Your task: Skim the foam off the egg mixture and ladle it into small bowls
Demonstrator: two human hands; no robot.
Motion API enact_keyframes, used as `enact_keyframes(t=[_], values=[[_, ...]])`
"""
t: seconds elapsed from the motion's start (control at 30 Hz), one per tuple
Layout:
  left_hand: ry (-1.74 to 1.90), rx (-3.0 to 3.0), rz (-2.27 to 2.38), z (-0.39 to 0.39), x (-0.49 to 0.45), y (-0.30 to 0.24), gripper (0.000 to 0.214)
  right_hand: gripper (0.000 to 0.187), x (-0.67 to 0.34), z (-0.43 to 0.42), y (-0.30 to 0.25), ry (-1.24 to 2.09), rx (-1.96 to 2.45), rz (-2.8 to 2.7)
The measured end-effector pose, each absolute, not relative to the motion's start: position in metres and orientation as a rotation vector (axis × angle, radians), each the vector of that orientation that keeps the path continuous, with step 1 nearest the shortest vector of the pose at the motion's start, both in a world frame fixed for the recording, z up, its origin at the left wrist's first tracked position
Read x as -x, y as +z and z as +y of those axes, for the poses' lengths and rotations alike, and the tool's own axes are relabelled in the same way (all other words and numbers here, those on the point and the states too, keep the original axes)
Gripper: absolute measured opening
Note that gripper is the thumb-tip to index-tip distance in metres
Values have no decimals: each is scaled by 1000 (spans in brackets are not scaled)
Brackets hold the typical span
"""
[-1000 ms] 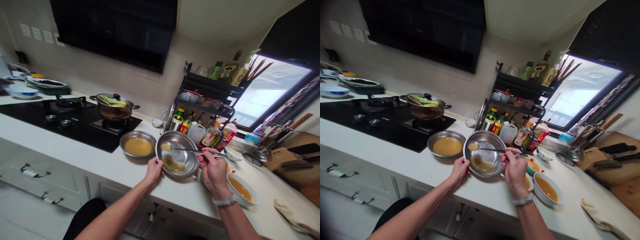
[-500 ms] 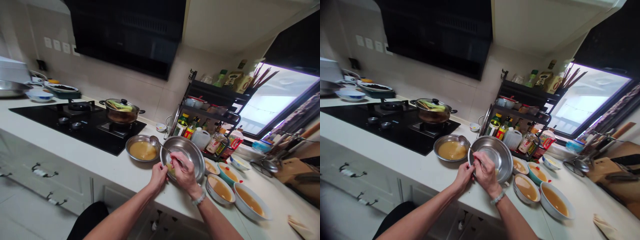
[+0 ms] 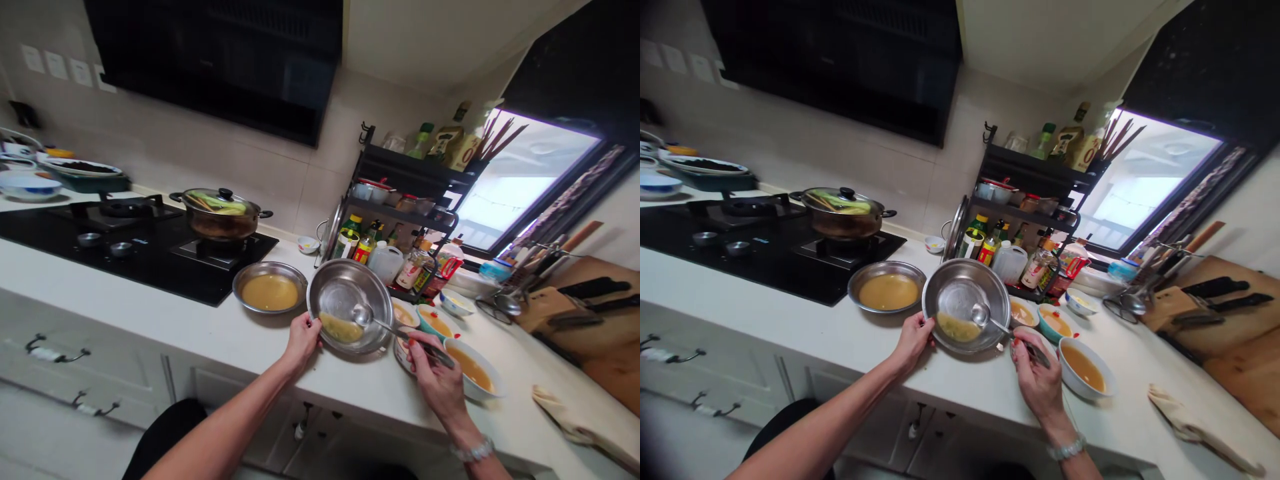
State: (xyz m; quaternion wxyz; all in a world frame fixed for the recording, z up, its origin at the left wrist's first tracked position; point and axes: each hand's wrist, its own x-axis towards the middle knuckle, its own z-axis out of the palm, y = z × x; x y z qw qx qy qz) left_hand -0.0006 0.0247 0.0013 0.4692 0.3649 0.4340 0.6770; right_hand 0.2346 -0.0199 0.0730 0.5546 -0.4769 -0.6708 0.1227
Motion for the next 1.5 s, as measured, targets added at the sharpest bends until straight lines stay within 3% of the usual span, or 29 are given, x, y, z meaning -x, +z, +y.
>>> enact_keyframes(t=[0.33,0.5,1.07,1.27,1.5], values=[[1667,-861,1077,26,1,-1,17,38,-221,-19,58,741,1071,-982],[1669,-838,1073,26,0,-1,15,39,-219,-12,68,815,1024,-867],[1666,-845,1089,27,-2,-3,14,27,-155,17,132,862,859,-1012],[1673,-856,1092,33,-3,-10,13,22,-98,37,122,849,819,-1181],[1673,-845,1040,30,-2,-3,15,16,-71,27,95,561,723,-1737]])
